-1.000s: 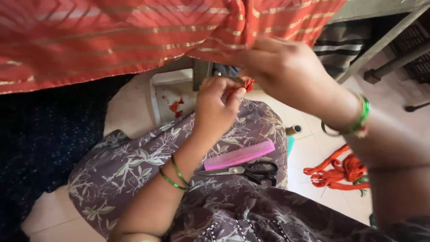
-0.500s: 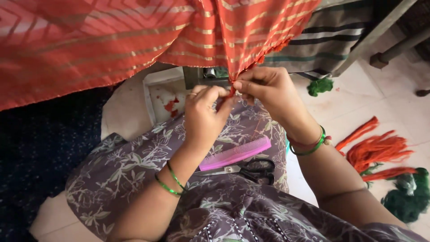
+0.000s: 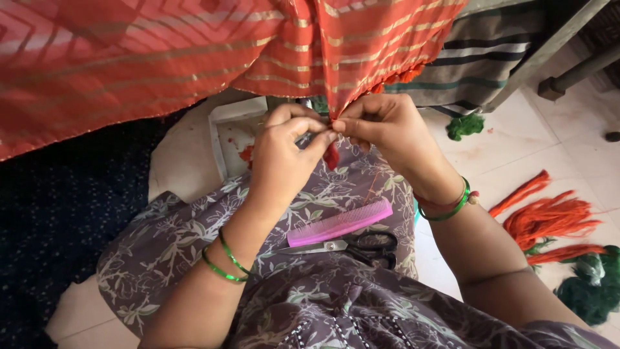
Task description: Creating and attaching decorative tassels to the edge of a fabric piece using thread, a comb, and scissors.
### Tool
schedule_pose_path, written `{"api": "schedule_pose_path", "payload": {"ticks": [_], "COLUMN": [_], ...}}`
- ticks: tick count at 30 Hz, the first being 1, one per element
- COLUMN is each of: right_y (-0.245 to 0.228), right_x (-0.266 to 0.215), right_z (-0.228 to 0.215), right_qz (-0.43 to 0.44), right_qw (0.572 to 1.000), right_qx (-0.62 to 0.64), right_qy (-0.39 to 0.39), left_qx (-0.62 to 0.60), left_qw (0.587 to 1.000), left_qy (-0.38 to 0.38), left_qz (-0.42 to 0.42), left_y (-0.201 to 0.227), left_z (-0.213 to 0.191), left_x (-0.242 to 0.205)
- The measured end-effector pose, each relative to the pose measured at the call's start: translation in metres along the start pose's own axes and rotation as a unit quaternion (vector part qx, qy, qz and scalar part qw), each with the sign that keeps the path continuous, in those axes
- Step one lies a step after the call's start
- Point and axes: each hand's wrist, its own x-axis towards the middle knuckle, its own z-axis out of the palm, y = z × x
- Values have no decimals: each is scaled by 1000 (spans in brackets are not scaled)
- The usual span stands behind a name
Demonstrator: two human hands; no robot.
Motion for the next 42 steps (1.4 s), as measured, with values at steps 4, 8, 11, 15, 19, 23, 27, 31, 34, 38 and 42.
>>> {"api": "schedule_pose_path", "payload": {"ticks": [4,8,11,15,19,23,27,31,34,38,42], "right_y": [7,16,15,12,21,16,10,7,9,10,15], "right_x": [4,9,8,5,7,4,-2,-5,-6,-6,-5], "right_z": [-7,-12,-11,-11,-14,-14,-12,-10,-9,-11,-11], "right_qz": [4,11,0,4,-11,-14,-29,-45,-57,-75,-142], "right_qw": [997,993,995,998,996,998,1000,998,996,992,982], "right_qx": [68,105,88,60,81,66,6,-47,-66,-97,-119], "right_qy": [-24,-47,-40,-22,-23,-20,-6,6,27,42,46], "left_qx": [-67,-47,6,-281,-570,-621,-166,70,59,-27,-200], "left_qw": [997,997,1000,936,778,734,984,992,991,999,974], "left_qy": [-15,-26,6,-26,-36,-47,-29,-17,15,-5,-60], "left_qz": [-32,-57,25,-212,-263,-269,-61,101,118,46,-86], "left_y": [-5,0,2,-2,-6,0,7,14,13,2,5], "left_z": [-11,-22,-21,-9,-2,-9,-7,-11,-14,-3,13], "left_x": [1,5,6,6,9,13,9,12,17,11,-2]}}
